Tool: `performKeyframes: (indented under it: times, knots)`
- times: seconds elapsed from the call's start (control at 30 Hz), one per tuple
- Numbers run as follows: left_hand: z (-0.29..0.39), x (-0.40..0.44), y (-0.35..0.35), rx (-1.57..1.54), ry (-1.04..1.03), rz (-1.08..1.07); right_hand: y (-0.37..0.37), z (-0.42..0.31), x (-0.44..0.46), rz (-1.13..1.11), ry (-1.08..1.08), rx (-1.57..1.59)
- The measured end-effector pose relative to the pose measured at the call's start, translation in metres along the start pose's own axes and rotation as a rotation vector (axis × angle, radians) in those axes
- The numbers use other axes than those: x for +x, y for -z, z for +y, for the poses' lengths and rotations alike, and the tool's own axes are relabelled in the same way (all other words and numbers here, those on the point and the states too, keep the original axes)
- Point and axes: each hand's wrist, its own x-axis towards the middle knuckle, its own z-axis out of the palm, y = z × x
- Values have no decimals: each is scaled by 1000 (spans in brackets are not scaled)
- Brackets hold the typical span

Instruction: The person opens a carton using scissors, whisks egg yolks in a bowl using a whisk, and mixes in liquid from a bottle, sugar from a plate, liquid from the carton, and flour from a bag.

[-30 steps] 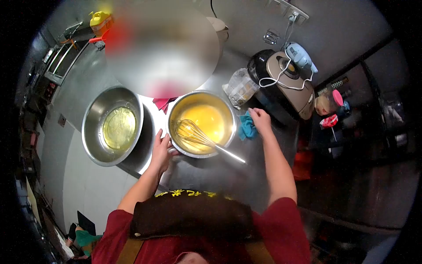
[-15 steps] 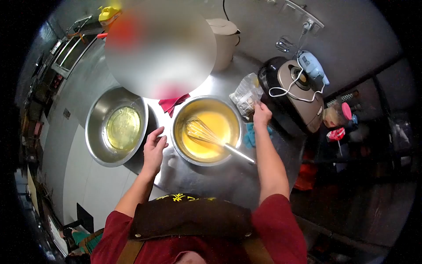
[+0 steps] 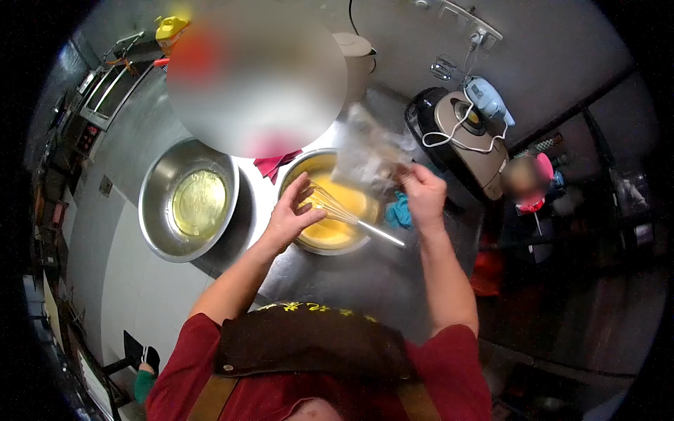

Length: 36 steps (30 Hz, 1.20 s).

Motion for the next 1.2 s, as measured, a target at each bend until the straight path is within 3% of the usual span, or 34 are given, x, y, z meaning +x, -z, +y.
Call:
performKeyframes:
  times: [0.1, 0.2, 0.27, 0.43, 0.5, 0.53, 0.57, 0.63, 0.7, 0.77, 0.83, 0.97, 1.03, 1.2]
  knots:
    - [-18, -3, -9, -364, 75, -87, -28, -6, -33, -132, -142, 135]
    - [-20, -22, -11, -599, 94, -45, -59, 2, -59, -120, -97, 172]
    - [-7, -40, -10, -1052, 102, 118, -74, 8, -68, -107, -193, 404]
    - [-7, -49, 1, -1001, 31, -8, -96, 24, -87, -115, -373, 621]
    - [-9, -47, 13, -893, 59, 106, -91, 22, -90, -302, -180, -33]
    - [-9, -46, 20, -864, 12, 120, -79, 9, -89, -427, 1, -191]
    - [-9, -46, 27, -798, 3, 155, -65, 3, -91, -421, -3, -188]
    - [-7, -49, 42, -728, -19, 161, -34, -1, -97, -184, 448, -1246]
    - [-4, -49, 51, -683, -5, 184, -1, 13, -97, -268, 14, -1207]
    - [3, -49, 56, -634, 3, 204, 26, 48, -89, -312, -257, -578]
    - [-1, -45, 61, -624, 17, 211, 30, 40, -92, -182, -301, -453]
    - [-5, -47, 72, -538, 28, 213, 45, 26, -82, -53, -98, -194]
    - [-6, -45, 76, -495, 25, 188, 35, 23, -77, -8, -142, 126]
    - [19, -34, 68, -385, 7, 138, 0, 37, -69, -93, -82, 73]
